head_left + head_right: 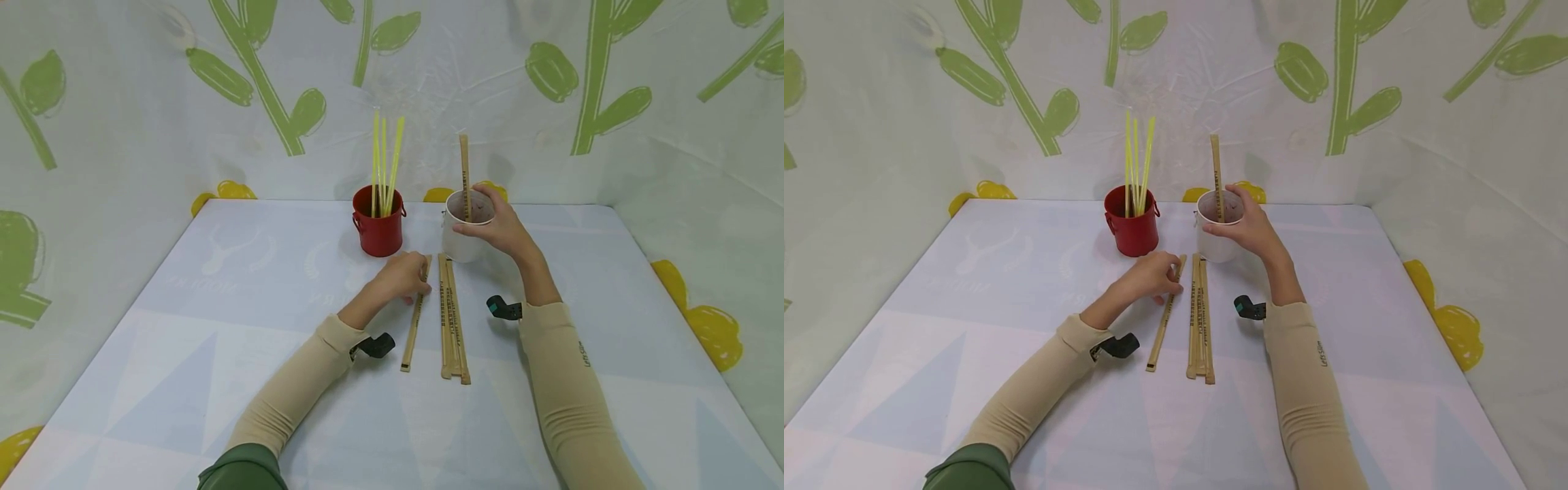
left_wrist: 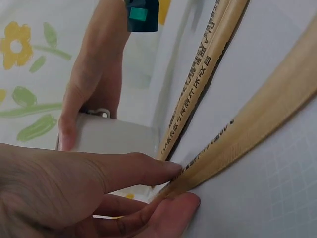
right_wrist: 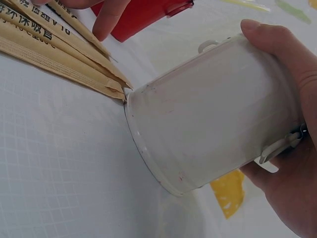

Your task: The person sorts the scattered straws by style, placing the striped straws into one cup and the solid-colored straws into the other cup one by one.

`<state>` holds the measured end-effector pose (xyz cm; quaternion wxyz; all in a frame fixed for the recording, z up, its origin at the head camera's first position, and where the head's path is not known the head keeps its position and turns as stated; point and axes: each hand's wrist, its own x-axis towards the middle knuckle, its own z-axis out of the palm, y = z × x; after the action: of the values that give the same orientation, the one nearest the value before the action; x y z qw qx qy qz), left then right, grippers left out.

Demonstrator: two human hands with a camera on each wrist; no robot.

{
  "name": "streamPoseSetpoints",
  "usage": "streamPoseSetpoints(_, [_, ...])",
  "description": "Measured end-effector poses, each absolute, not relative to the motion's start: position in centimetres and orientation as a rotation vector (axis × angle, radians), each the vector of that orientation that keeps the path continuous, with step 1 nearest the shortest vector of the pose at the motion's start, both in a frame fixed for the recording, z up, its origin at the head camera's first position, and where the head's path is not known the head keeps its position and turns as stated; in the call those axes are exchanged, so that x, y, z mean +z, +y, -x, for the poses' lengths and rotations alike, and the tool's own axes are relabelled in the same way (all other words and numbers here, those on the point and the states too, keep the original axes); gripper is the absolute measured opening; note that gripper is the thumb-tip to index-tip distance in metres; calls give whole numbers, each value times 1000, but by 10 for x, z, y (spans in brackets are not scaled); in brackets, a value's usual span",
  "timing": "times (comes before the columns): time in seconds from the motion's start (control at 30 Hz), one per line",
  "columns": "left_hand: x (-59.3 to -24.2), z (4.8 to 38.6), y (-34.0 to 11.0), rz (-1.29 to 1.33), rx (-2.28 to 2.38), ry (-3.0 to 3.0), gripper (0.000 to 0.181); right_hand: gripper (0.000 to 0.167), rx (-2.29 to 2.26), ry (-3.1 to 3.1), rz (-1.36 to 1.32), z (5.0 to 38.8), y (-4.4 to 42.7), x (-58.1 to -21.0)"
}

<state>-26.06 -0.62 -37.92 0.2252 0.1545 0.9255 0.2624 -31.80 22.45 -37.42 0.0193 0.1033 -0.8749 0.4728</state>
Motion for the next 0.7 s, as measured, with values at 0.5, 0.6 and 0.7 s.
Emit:
streamPoseSetpoints(0.5, [-372,260,-11,-375,689,2540,40,96,1514,-2708,-328,317,223,-373])
streamPoseSetpoints(0.6, [-372,260,-12,-353,718,2522,46,97,1499,-2715,-323,318,224,-374])
streamPoseSetpoints(0.7, [-373,261,-12,-343,742,2512,50,97,1487,-2717,-318,319,225,-374])
